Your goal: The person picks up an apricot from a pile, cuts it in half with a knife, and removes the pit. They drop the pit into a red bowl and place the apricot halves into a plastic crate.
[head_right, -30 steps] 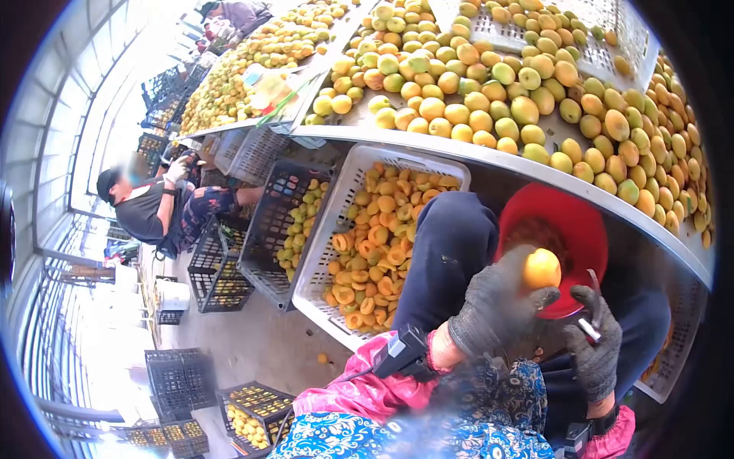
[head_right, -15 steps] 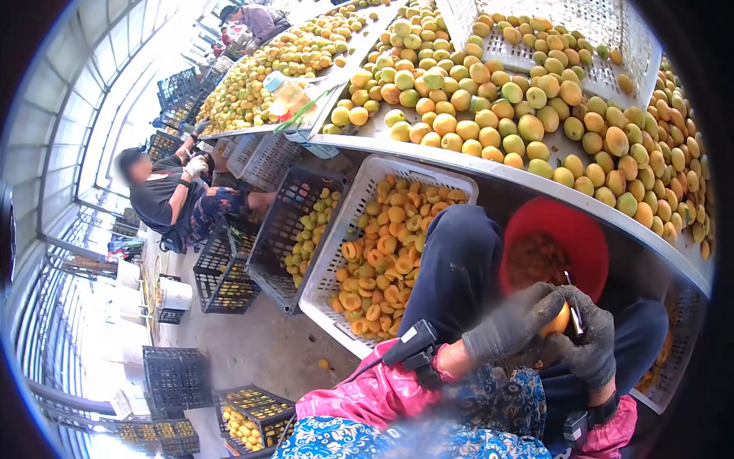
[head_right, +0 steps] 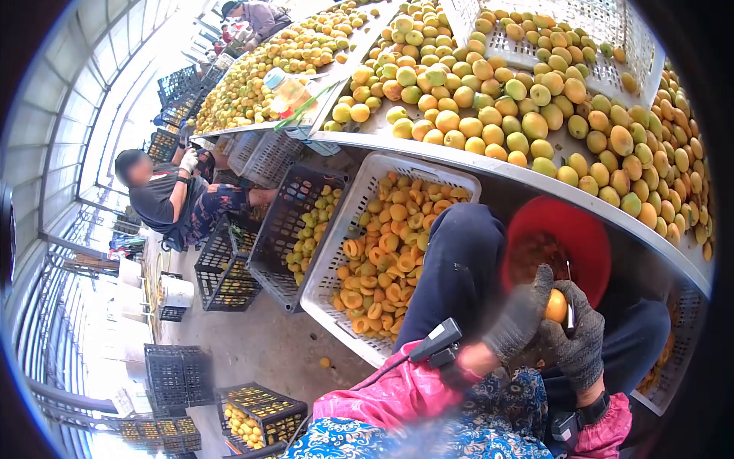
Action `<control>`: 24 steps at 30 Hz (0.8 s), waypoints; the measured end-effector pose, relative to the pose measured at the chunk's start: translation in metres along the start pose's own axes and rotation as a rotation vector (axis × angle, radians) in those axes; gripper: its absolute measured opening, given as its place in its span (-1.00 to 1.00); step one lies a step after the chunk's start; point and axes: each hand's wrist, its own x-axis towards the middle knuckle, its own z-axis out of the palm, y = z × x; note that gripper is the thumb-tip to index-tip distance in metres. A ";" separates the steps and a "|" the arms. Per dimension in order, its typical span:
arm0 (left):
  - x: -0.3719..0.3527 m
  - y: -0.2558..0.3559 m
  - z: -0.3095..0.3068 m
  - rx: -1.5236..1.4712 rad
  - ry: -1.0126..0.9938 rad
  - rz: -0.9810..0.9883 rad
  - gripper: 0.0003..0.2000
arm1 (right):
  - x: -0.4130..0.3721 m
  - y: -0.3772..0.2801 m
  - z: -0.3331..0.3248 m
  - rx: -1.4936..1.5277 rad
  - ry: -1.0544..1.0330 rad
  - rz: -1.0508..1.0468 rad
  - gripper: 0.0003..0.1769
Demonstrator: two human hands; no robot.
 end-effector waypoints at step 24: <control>0.004 0.027 -0.001 -1.152 -0.014 -0.563 -0.39 | -0.005 0.024 -0.018 1.176 0.173 0.635 -0.42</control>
